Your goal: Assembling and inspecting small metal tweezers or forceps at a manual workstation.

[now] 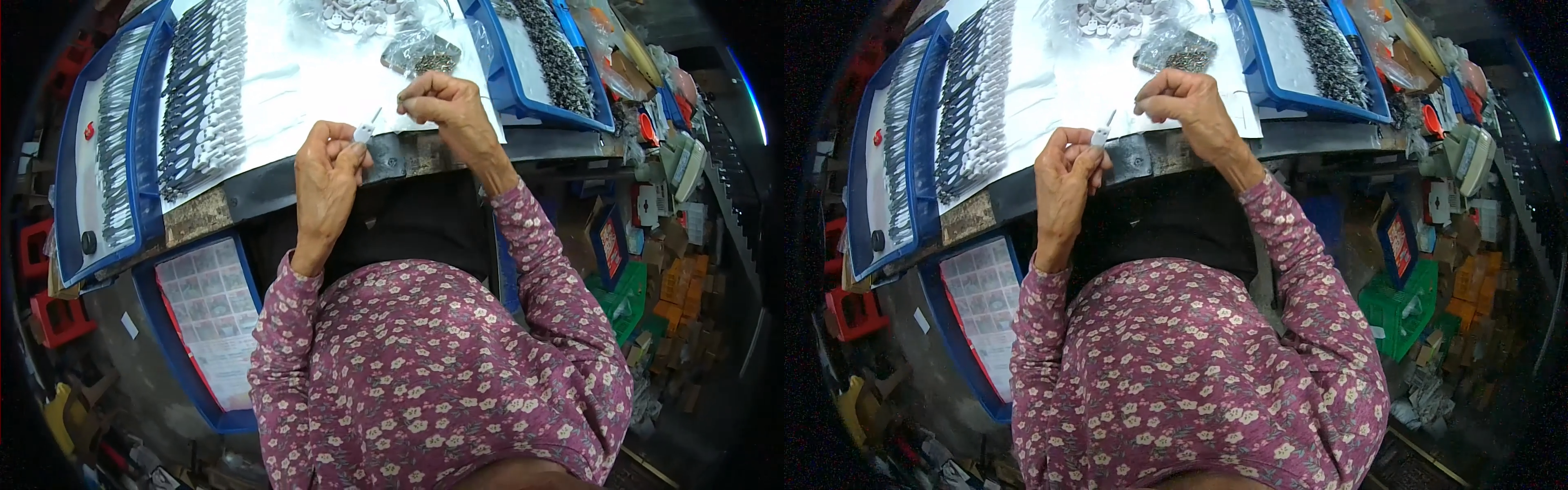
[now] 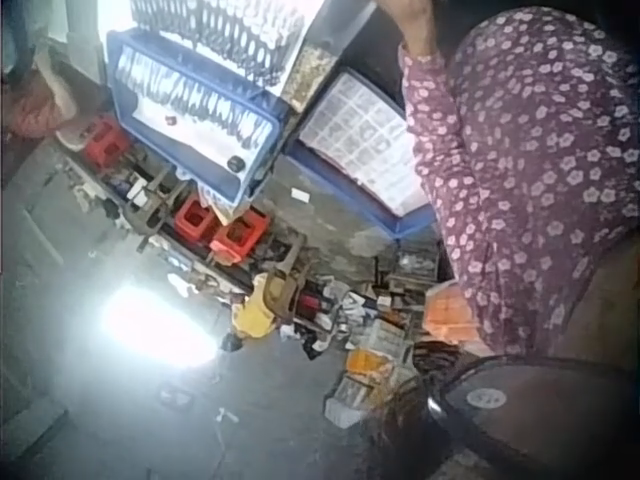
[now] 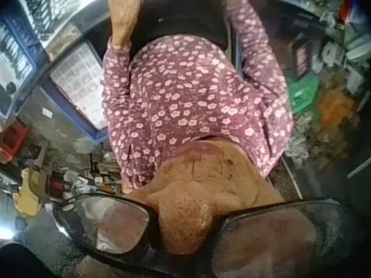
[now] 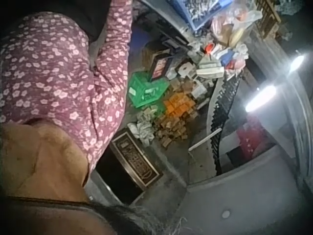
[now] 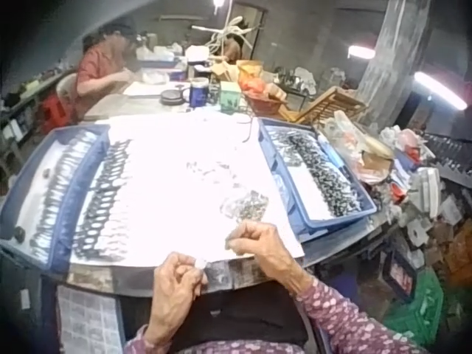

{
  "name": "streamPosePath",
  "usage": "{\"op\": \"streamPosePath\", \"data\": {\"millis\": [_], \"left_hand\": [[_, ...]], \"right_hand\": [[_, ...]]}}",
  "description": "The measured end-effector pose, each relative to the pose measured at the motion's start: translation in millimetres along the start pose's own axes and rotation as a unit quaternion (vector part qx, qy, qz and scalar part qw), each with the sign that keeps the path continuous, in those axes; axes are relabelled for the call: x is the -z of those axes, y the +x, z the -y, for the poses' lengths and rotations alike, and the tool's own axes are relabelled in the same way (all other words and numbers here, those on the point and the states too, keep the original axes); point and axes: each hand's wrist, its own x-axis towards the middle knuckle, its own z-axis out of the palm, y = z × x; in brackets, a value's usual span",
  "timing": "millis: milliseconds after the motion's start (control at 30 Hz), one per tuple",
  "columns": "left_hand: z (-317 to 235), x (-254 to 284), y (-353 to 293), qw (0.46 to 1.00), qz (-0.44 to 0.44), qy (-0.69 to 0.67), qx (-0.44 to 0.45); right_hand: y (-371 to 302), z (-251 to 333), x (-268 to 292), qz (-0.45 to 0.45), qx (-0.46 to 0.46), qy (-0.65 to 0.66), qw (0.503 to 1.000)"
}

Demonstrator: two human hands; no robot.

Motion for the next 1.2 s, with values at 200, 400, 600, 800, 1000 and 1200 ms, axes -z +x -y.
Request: {"op": "streamPosePath", "data": {"millis": [200, 400, 600, 800, 1000, 1200], "left_hand": [[9, 5, 2, 0.998, -0.046, 0.032, -0.022], [14, 6, 1, 0.995, -0.067, 0.062, -0.041], [15, 4, -3, 0.984, -0.093, 0.117, -0.092], [15, -1, -4, 0.959, -0.106, 0.216, -0.147], [20, -3, -4, 0.938, -0.097, 0.268, -0.200], [22, 3, -1, 0.997, -0.028, 0.058, -0.049]], "right_hand": [[-12, 2, -37, 0.000, 0.012, 0.010, 1.000], [-15, -2, -51, -0.028, 0.026, -0.040, 0.998], [-17, -3, -56, -0.048, 0.042, -0.084, 0.994], [-22, -4, -62, -0.088, 0.076, -0.128, 0.985], [-26, -11, -59, -0.104, 0.064, -0.085, 0.989], [-24, -10, -45, -0.027, -0.003, 0.020, 0.999]]}}
